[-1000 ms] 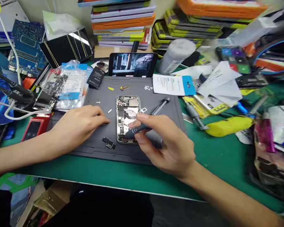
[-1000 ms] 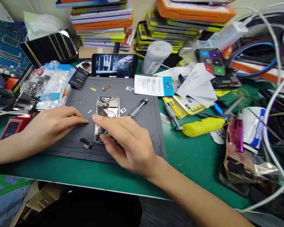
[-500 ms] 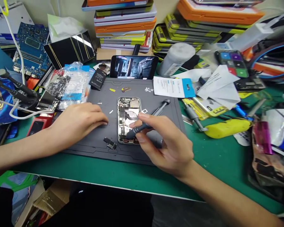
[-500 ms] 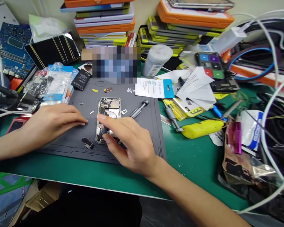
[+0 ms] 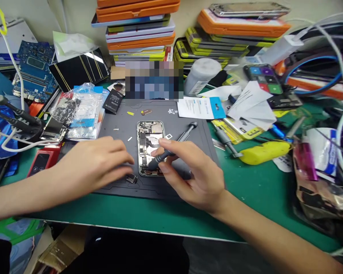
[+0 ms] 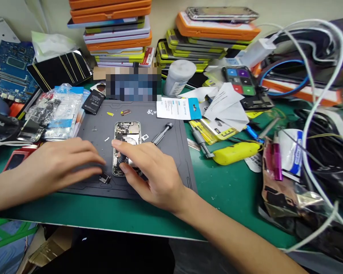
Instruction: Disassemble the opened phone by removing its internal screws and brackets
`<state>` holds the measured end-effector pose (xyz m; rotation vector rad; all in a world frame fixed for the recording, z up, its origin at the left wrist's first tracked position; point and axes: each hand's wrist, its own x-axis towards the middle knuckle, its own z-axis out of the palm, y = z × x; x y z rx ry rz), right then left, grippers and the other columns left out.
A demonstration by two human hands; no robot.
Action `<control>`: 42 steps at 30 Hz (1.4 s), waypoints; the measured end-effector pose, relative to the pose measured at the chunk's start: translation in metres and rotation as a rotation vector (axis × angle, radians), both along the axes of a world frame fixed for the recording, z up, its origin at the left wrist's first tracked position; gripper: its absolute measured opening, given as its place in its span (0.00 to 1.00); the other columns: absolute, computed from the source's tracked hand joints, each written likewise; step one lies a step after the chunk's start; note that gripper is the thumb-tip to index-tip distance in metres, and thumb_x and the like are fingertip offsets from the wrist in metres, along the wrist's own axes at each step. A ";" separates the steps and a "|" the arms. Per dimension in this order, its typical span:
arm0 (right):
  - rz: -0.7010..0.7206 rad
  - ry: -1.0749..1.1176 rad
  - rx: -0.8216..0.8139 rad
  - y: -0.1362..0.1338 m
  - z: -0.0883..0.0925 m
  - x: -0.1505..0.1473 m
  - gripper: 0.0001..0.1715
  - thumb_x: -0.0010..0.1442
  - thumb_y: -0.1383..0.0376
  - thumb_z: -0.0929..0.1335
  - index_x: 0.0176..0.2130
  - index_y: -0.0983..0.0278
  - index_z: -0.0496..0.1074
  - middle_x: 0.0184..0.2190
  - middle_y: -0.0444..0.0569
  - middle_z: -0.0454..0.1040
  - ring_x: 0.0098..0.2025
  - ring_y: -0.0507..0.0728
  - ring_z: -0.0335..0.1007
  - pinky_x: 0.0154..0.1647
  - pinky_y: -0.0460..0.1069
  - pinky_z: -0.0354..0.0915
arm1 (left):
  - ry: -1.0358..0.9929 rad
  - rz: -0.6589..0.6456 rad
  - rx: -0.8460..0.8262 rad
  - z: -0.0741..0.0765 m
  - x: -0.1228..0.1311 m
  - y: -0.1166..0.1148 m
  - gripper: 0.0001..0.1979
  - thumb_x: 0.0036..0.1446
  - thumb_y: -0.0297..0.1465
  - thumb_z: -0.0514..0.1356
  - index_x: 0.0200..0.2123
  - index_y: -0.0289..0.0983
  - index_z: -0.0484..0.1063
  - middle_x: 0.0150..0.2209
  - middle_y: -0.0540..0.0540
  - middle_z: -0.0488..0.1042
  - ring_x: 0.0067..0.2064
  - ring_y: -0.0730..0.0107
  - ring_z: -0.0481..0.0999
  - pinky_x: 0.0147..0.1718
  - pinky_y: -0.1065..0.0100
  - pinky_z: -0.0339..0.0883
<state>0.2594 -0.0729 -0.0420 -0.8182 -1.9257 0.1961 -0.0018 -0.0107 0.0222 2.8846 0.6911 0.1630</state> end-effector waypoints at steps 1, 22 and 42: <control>0.000 -0.005 0.008 0.000 0.000 0.000 0.41 0.67 0.78 0.70 0.73 0.60 0.62 0.57 0.58 0.83 0.50 0.60 0.85 0.47 0.57 0.84 | 0.051 -0.029 0.004 0.000 0.002 -0.008 0.11 0.75 0.38 0.61 0.50 0.38 0.79 0.46 0.44 0.81 0.43 0.60 0.80 0.39 0.63 0.72; -0.192 0.432 -0.157 0.006 0.003 0.006 0.28 0.77 0.63 0.64 0.71 0.48 0.61 0.51 0.51 0.79 0.41 0.56 0.80 0.27 0.49 0.77 | -0.075 0.111 -0.243 0.002 0.019 -0.023 0.10 0.75 0.38 0.61 0.52 0.40 0.76 0.47 0.48 0.80 0.46 0.65 0.82 0.44 0.67 0.73; -0.189 0.477 -0.216 0.014 -0.001 0.009 0.26 0.76 0.65 0.63 0.69 0.50 0.62 0.45 0.49 0.79 0.31 0.53 0.72 0.22 0.48 0.73 | -0.079 0.078 0.021 -0.031 0.056 -0.027 0.15 0.78 0.40 0.57 0.57 0.39 0.76 0.51 0.45 0.81 0.49 0.61 0.83 0.39 0.65 0.71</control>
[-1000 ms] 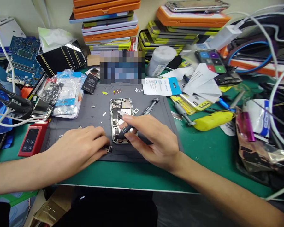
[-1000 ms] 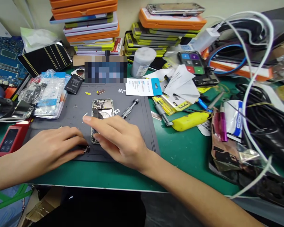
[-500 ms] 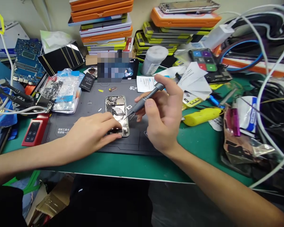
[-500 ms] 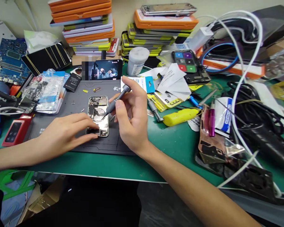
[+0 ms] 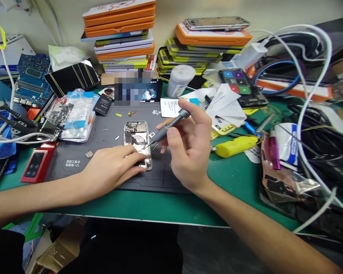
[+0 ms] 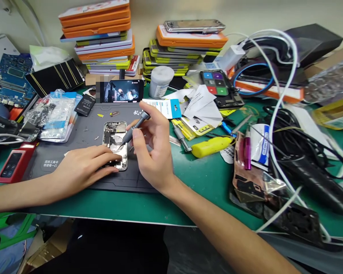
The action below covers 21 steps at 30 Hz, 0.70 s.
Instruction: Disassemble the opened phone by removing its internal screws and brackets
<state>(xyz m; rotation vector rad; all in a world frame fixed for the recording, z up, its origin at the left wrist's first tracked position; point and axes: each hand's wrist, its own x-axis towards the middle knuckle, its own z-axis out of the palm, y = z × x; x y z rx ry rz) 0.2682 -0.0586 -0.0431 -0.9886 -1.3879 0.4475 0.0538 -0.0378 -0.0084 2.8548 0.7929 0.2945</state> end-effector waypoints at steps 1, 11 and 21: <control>0.003 0.007 0.000 0.000 0.000 -0.001 0.26 0.76 0.65 0.63 0.69 0.51 0.62 0.44 0.48 0.79 0.30 0.53 0.71 0.22 0.47 0.72 | -0.010 -0.008 0.010 -0.001 -0.001 0.000 0.15 0.79 0.40 0.56 0.57 0.39 0.76 0.50 0.45 0.81 0.48 0.62 0.83 0.39 0.65 0.71; 0.027 0.002 -0.039 -0.001 0.000 0.001 0.25 0.76 0.64 0.64 0.68 0.50 0.62 0.48 0.49 0.81 0.31 0.53 0.74 0.22 0.47 0.73 | -0.107 -0.002 -0.121 -0.003 0.002 0.004 0.13 0.78 0.38 0.57 0.52 0.41 0.80 0.48 0.48 0.82 0.45 0.68 0.82 0.40 0.68 0.72; 0.044 0.031 -0.038 -0.001 0.000 0.001 0.25 0.75 0.63 0.66 0.68 0.51 0.64 0.46 0.47 0.81 0.29 0.51 0.73 0.23 0.47 0.74 | -0.143 0.001 -0.131 -0.008 0.003 0.003 0.12 0.77 0.37 0.59 0.49 0.41 0.82 0.47 0.48 0.82 0.45 0.68 0.81 0.41 0.67 0.71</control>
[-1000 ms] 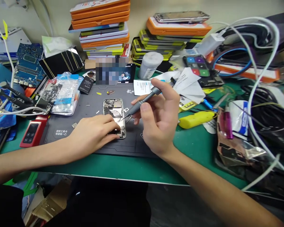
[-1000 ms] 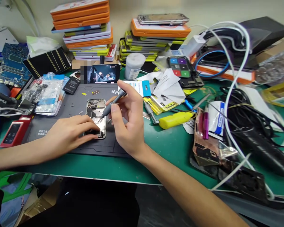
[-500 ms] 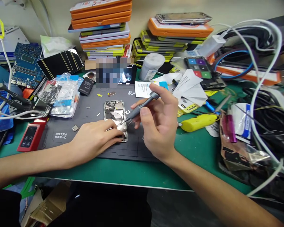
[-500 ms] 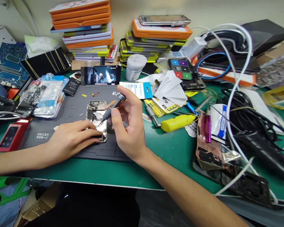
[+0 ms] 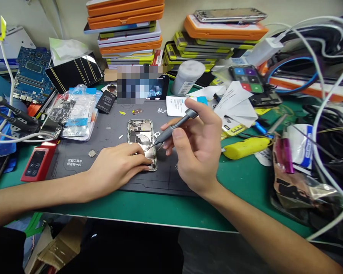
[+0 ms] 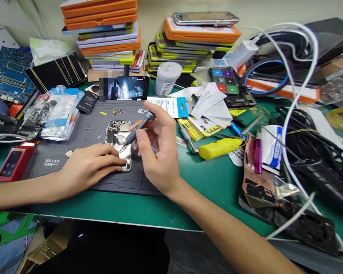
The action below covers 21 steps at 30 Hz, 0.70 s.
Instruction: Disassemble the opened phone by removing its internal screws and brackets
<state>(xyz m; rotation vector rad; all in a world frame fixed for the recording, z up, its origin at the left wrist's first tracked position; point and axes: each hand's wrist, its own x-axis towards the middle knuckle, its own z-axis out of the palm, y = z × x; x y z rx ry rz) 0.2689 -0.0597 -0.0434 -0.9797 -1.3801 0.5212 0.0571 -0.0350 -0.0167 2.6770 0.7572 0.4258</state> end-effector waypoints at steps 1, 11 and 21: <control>0.004 -0.004 0.003 0.000 -0.001 0.001 0.25 0.76 0.63 0.66 0.68 0.51 0.64 0.46 0.47 0.81 0.29 0.51 0.73 0.23 0.47 0.74 | -0.004 0.003 0.013 -0.001 0.000 0.000 0.12 0.77 0.36 0.59 0.48 0.41 0.82 0.47 0.48 0.82 0.45 0.68 0.81 0.40 0.67 0.71; -0.006 -0.047 0.039 0.001 -0.001 0.001 0.25 0.76 0.64 0.65 0.68 0.50 0.64 0.46 0.46 0.81 0.24 0.50 0.70 0.23 0.48 0.73 | 0.034 0.008 0.053 0.002 0.000 -0.002 0.10 0.77 0.35 0.60 0.55 0.41 0.78 0.47 0.49 0.82 0.46 0.65 0.81 0.41 0.65 0.71; -0.023 -0.037 -0.002 0.001 0.000 0.002 0.24 0.76 0.63 0.65 0.67 0.49 0.65 0.45 0.46 0.81 0.24 0.50 0.69 0.23 0.48 0.73 | 0.110 -0.193 0.523 -0.002 -0.008 -0.021 0.21 0.79 0.42 0.55 0.50 0.29 0.79 0.47 0.41 0.81 0.37 0.65 0.75 0.29 0.59 0.66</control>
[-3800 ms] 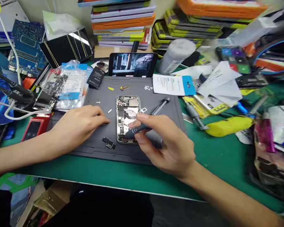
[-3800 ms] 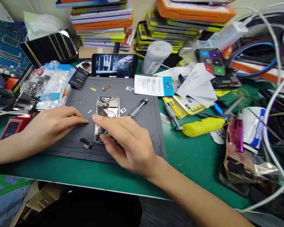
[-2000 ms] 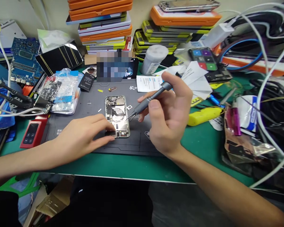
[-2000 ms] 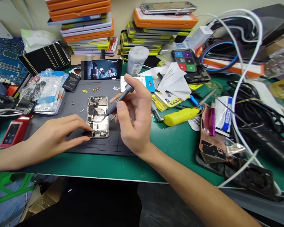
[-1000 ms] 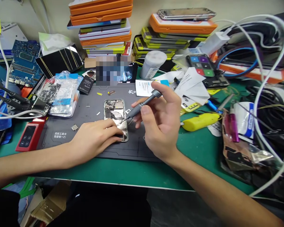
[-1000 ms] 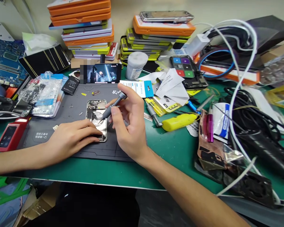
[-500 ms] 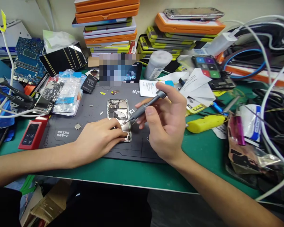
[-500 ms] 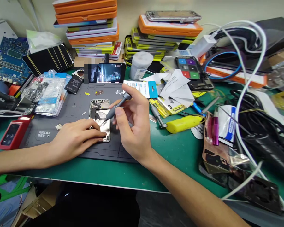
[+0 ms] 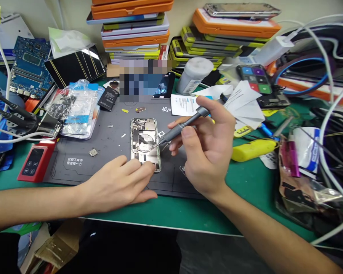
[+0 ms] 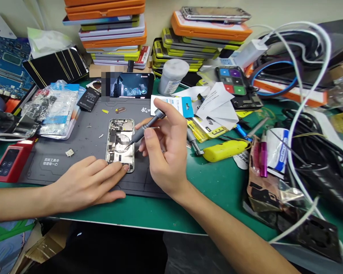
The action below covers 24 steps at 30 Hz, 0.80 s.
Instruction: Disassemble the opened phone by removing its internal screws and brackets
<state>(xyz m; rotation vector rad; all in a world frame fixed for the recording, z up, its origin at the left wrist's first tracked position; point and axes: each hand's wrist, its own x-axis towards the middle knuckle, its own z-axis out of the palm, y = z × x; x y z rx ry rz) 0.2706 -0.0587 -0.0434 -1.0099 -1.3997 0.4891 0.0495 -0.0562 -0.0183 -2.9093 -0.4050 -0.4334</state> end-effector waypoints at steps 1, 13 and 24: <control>0.005 -0.012 0.004 0.000 0.000 0.000 0.24 0.77 0.64 0.65 0.68 0.49 0.65 0.45 0.46 0.80 0.24 0.51 0.69 0.23 0.48 0.73 | 0.012 0.013 0.000 -0.001 0.000 -0.003 0.21 0.79 0.40 0.55 0.51 0.28 0.79 0.45 0.41 0.81 0.37 0.64 0.75 0.28 0.59 0.66; 0.072 0.080 -0.125 -0.019 0.009 -0.010 0.28 0.72 0.69 0.69 0.65 0.46 0.67 0.48 0.47 0.82 0.49 0.60 0.84 0.41 0.56 0.86 | -0.083 0.064 0.021 -0.019 0.003 -0.016 0.20 0.76 0.33 0.57 0.58 0.20 0.75 0.28 0.50 0.74 0.26 0.69 0.74 0.18 0.64 0.66; 0.205 -0.154 -0.232 -0.028 -0.004 -0.011 0.31 0.69 0.73 0.72 0.66 0.51 0.70 0.53 0.44 0.84 0.54 0.55 0.84 0.54 0.53 0.83 | -0.097 0.051 0.184 -0.019 0.005 -0.014 0.22 0.74 0.36 0.58 0.53 0.20 0.80 0.27 0.48 0.74 0.24 0.72 0.71 0.16 0.68 0.61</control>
